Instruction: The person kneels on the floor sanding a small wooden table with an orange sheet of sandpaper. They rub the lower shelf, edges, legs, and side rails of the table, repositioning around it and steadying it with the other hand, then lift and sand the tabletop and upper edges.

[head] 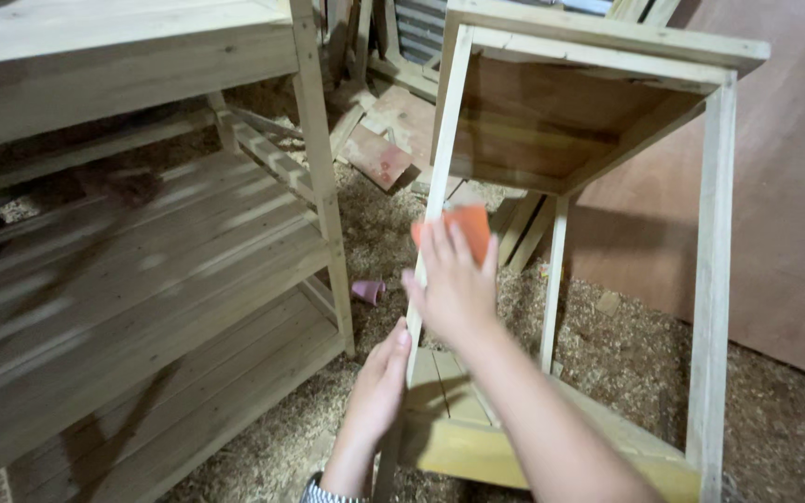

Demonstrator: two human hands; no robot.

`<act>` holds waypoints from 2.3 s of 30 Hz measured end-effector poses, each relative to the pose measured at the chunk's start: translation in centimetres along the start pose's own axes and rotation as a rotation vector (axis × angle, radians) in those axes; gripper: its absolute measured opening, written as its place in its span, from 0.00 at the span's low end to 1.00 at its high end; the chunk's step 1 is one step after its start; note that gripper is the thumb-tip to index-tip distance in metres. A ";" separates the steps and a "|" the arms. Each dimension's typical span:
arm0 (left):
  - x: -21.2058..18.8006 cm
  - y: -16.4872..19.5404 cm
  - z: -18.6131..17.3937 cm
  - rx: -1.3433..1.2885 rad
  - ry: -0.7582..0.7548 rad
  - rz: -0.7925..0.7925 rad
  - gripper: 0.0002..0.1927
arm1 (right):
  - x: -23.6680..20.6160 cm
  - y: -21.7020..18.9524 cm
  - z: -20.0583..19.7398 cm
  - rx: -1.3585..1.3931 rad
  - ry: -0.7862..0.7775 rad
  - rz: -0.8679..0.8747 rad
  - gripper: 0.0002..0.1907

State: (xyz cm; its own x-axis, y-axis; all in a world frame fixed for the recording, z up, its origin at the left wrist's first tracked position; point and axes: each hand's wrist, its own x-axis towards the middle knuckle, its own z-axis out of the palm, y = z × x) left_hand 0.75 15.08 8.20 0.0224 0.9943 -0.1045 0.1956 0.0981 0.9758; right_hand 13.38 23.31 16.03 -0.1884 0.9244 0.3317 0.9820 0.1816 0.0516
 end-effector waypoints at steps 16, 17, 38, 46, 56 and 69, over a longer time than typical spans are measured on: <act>-1.3 1.6 -0.9 -0.174 -0.101 -0.135 0.41 | -5.5 -3.7 5.2 0.961 0.135 0.070 0.41; -1.3 1.6 -0.8 -0.117 -0.083 -0.108 0.41 | -5.2 -3.6 5.0 1.009 0.106 0.136 0.43; -2.0 1.0 -0.5 0.088 0.223 0.432 0.32 | -11.9 4.8 3.1 1.580 0.149 0.412 0.21; -4.0 1.0 1.5 -0.613 -0.053 0.036 0.33 | -16.3 2.8 0.1 1.856 -0.070 0.488 0.19; 0.9 1.4 1.3 -0.382 0.155 0.117 0.14 | -13.3 13.6 4.3 0.921 0.124 0.556 0.18; 12.4 5.3 2.5 0.372 0.622 0.458 0.16 | -8.9 21.5 7.4 0.549 0.371 0.553 0.20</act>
State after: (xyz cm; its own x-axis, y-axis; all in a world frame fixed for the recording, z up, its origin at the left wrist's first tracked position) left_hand 4.55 27.85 11.54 -0.3432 0.7856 0.5148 0.6098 -0.2306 0.7583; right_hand 36.11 21.44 7.25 0.4250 0.7758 0.4663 0.7684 -0.0370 -0.6389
